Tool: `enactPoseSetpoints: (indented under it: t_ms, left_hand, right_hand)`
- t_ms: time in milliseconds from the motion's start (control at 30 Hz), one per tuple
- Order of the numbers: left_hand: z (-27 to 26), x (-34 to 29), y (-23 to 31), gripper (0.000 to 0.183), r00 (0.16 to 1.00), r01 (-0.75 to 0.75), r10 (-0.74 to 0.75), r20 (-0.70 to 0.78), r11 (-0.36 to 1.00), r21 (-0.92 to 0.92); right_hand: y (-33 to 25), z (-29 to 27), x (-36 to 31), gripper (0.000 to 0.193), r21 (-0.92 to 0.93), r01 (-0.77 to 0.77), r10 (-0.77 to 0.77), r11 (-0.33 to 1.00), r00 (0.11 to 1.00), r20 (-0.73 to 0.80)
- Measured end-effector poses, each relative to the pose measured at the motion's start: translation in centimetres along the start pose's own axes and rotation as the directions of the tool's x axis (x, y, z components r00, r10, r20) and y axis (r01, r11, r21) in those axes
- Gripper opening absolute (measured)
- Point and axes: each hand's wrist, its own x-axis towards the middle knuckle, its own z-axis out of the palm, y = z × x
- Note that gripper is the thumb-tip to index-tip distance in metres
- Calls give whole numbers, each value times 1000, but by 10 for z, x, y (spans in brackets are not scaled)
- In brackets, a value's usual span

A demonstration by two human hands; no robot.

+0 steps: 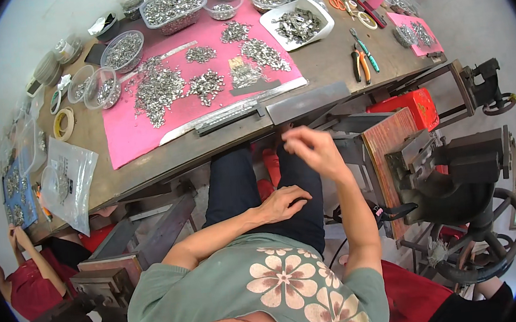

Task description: The person operates a manual press machine by placing a metal piece into the press and turning the wheel. Afterward, the person sits at a workbench and fits small metal pieces one by one into a metal strip holder by hand.

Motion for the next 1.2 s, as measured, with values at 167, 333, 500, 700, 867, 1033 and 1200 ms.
enactPoseSetpoints:
  t_ms: [167, 333, 500, 700, 867, 1033, 1200]
  left_hand:
    - [-63, 6, 34, 14, 950, -92, 129, -283, 986, 139]
    - [-132, 11, 63, 21, 782, -49, 321, -534, 886, 461]
    - [-196, -1, 51, 25, 623, 277, 419, -661, 672, 687]
    - [-289, -67, 84, 57, -127, 148, 416, -901, 906, 397]
    - [-305, -77, 129, 31, -69, 135, 595, -801, 801, 583]
    - [-233, -25, 49, 38, 732, 397, 305, -609, 536, 745]
    - [-237, -25, 29, 39, 791, 461, 54, -609, 603, 651]
  right_hand:
    - [21, 28, 80, 18, 268, 109, -55, 957, 978, -199]
    - [62, 44, 100, 16, 261, 134, -48, 956, 949, -312]
    - [61, 45, 96, 15, 367, 120, -26, 923, 968, -249]
    - [57, 35, 93, 15, 340, 100, -6, 935, 964, -267]
    - [58, 45, 103, 14, 249, 225, -147, 942, 943, -297]
    - [60, 34, 99, 17, 240, 189, -124, 952, 957, -263]
    - [62, 25, 101, 44, 182, 314, -326, 932, 945, 36]
